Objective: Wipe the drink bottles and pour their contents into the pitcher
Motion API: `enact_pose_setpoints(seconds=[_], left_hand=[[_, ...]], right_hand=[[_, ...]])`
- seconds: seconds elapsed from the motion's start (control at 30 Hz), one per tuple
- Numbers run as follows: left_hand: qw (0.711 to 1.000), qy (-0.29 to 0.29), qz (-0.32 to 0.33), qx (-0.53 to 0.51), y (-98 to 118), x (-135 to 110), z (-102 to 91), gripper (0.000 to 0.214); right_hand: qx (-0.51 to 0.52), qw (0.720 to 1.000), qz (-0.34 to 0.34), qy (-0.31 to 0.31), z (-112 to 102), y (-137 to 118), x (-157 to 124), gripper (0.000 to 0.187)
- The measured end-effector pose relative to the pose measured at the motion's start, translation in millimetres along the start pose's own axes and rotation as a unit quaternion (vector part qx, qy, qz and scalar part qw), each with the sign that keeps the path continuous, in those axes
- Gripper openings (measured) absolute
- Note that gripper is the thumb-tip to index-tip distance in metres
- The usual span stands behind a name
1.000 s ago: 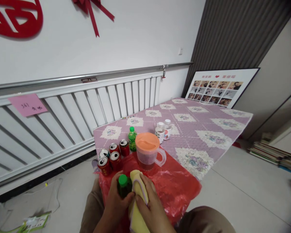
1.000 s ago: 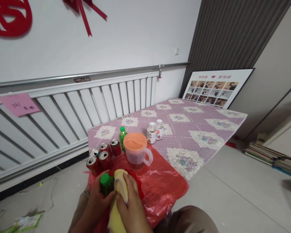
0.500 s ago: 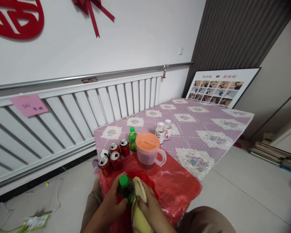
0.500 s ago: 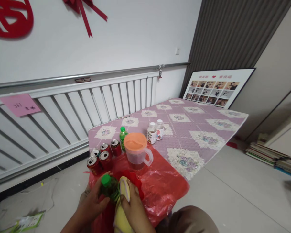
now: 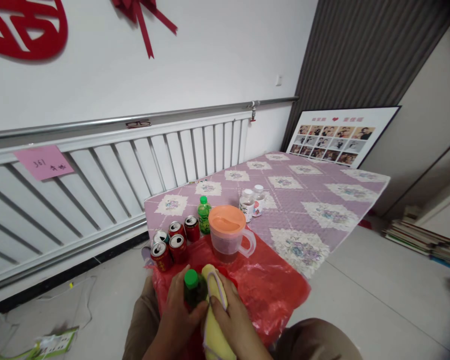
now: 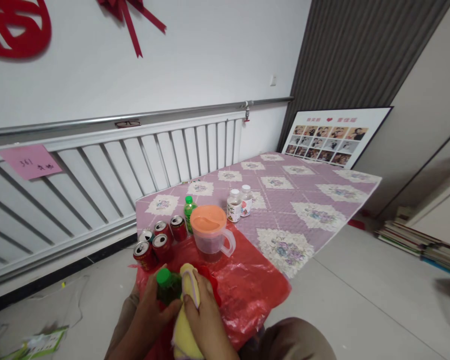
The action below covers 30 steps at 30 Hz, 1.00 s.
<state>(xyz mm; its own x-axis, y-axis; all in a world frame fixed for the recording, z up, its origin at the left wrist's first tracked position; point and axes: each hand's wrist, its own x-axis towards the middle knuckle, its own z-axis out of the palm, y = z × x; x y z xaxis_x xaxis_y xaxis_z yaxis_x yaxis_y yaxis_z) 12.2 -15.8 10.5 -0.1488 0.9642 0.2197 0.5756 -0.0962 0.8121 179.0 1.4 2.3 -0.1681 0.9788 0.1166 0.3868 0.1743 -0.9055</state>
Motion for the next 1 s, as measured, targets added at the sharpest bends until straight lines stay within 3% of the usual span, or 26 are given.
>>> enact_pose_setpoints(seconds=[0.13,0.23,0.33,0.47,0.63,0.77,0.9,1.0], left_hand=[[0.998,-0.043,0.033,0.023,-0.9,0.5,-12.0,0.073],[0.997,-0.066,0.041,0.029,-0.9,0.9,-22.5,0.075],[0.998,-0.044,0.027,0.037,1.9,0.5,-26.9,0.070],[0.999,-0.014,-0.006,0.039,15.1,0.1,-25.0,0.062],[0.999,-0.011,-0.045,-0.024,20.2,1.5,-16.8,0.057],[0.998,0.025,-0.042,-0.042,6.0,1.9,-6.6,0.061],[0.996,0.026,-0.059,-0.054,-4.6,1.3,2.6,0.067],[0.996,0.016,-0.062,-0.066,-6.7,0.6,2.6,0.073]], right_hand=[[0.000,0.999,0.018,-0.028,9.1,29.2,2.7,0.056],[0.008,0.999,0.022,-0.027,9.2,31.6,2.2,0.055],[0.017,1.000,0.017,-0.006,6.2,17.7,0.6,0.055],[0.020,0.999,-0.024,0.027,-4.7,-19.2,-4.8,0.057],[0.000,0.997,-0.077,0.020,-14.1,-46.7,-7.1,0.056],[-0.010,0.999,-0.026,0.028,-2.5,-18.2,0.2,0.057],[-0.013,1.000,0.011,-0.018,12.9,21.2,3.4,0.055],[-0.007,1.000,0.024,-0.018,16.4,32.0,2.3,0.055]])
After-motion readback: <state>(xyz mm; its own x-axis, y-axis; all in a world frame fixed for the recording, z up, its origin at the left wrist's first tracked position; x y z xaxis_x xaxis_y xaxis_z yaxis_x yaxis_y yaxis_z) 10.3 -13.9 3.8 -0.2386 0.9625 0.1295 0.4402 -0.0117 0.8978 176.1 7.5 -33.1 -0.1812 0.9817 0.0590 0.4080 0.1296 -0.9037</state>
